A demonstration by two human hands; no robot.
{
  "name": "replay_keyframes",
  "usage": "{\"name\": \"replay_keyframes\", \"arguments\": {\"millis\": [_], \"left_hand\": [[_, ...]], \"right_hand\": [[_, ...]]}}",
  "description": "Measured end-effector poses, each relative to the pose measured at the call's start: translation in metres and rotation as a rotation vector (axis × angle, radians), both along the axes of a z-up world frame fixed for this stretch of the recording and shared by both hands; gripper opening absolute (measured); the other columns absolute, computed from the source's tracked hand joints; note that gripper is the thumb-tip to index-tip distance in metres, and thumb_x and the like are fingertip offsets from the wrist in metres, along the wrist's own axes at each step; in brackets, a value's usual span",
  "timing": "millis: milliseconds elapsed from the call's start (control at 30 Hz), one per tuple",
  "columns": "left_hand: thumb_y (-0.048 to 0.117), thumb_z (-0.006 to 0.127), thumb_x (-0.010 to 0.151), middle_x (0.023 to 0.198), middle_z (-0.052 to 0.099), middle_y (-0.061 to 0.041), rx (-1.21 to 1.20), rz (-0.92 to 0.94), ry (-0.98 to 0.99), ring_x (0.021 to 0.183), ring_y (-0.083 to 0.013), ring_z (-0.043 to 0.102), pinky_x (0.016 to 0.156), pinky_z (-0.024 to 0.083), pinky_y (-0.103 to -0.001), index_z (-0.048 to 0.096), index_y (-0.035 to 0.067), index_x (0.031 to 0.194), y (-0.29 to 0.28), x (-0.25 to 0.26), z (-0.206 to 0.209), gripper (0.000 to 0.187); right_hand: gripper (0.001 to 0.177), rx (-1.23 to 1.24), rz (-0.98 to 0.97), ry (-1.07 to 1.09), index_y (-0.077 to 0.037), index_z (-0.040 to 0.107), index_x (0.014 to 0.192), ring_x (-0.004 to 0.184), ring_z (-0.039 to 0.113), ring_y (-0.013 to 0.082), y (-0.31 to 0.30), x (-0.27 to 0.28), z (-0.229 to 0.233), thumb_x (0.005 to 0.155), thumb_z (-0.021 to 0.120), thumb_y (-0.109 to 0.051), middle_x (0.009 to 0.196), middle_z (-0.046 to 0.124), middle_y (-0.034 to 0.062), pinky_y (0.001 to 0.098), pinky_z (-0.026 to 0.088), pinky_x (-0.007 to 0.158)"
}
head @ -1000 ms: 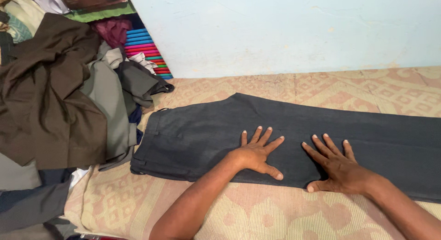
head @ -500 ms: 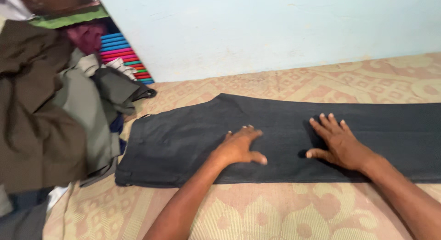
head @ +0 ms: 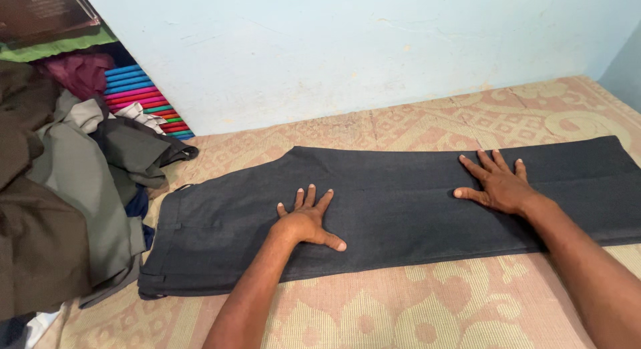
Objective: The person smooths out a pair of dark pants on a bed and folds them into a rectangular shape by hand.
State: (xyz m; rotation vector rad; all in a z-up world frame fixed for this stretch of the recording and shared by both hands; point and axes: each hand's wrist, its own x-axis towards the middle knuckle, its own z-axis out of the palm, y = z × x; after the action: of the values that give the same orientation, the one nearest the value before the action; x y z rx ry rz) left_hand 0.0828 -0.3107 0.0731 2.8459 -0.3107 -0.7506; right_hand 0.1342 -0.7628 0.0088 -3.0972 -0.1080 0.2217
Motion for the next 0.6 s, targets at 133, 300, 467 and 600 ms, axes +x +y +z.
{"name": "replay_keyframes", "arguments": {"millis": [133,300,467,600], "left_hand": [[0.072,0.087,0.048,0.172,-0.01,-0.018,-0.005,-0.002,0.013,0.157,-0.0393,-0.019,0.114,-0.007,-0.081,0.007,0.028,0.166,0.001,-0.001,0.003,0.149],[0.072,0.087,0.047,0.171,-0.011,-0.019,-0.001,-0.011,0.028,0.157,-0.0404,-0.019,0.113,-0.006,-0.082,0.004,0.028,0.166,0.002,0.0,0.004,0.151],[0.073,0.086,0.048,0.171,-0.01,-0.021,-0.003,-0.027,0.016,0.156,-0.0424,-0.019,0.112,-0.006,-0.083,0.006,0.026,0.166,0.002,0.001,0.003,0.15],[0.071,0.087,0.049,0.171,-0.01,-0.022,-0.008,-0.026,0.012,0.156,-0.0424,-0.021,0.112,-0.007,-0.083,0.006,0.025,0.166,0.001,0.0,0.004,0.15]], "right_hand": [[0.102,0.156,-0.037,-0.142,-0.025,0.031,0.159,0.151,0.017,0.0391,-0.046,0.016,-0.011,0.078,0.043,-0.086,0.166,0.02,0.0194,0.0678,0.014,0.117],[0.098,-0.025,-0.442,-0.333,-0.014,0.054,0.149,0.151,0.04,0.0392,-0.14,0.025,-0.025,0.081,0.049,-0.084,0.16,0.046,0.0211,0.0629,0.042,0.114],[0.096,0.061,-0.541,-0.279,-0.014,0.054,0.148,0.151,0.04,0.0389,-0.184,0.024,-0.04,0.081,0.05,-0.082,0.159,0.046,0.0208,0.0621,0.042,0.114],[0.095,0.118,-0.558,-0.248,-0.014,0.055,0.147,0.15,0.04,0.0387,-0.195,0.024,-0.045,0.081,0.051,-0.081,0.159,0.046,0.0205,0.0614,0.042,0.113]]}}
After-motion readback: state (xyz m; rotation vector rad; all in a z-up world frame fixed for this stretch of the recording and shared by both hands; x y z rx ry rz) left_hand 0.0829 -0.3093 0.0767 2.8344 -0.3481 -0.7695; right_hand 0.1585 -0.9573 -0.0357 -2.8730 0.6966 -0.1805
